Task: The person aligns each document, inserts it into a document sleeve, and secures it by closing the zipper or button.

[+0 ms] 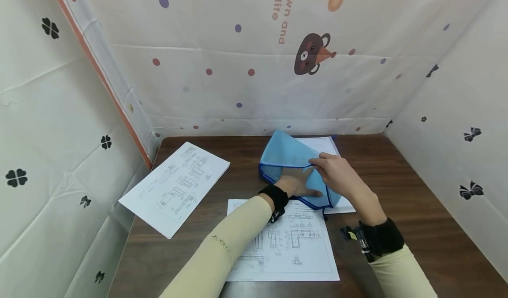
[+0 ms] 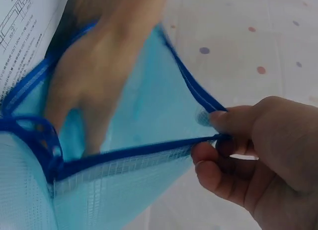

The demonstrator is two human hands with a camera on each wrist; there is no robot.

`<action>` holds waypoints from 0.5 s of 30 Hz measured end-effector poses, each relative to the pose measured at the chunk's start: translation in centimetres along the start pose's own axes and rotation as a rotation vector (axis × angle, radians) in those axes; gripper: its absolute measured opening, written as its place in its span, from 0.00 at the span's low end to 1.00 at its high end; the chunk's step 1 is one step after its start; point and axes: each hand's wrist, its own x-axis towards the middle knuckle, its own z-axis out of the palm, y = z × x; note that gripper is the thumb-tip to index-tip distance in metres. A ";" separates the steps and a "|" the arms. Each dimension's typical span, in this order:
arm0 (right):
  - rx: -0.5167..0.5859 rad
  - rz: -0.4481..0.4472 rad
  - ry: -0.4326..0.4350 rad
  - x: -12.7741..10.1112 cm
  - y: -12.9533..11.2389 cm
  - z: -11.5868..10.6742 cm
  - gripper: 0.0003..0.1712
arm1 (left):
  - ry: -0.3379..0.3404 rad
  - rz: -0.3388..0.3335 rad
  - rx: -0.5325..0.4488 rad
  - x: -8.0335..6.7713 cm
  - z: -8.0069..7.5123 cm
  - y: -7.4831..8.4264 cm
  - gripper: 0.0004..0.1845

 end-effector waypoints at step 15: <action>-0.065 0.115 0.017 -0.9 1.3 -0.7 0.10 | 0.301 0.191 0.164 -6.6 -0.6 -2.1 0.44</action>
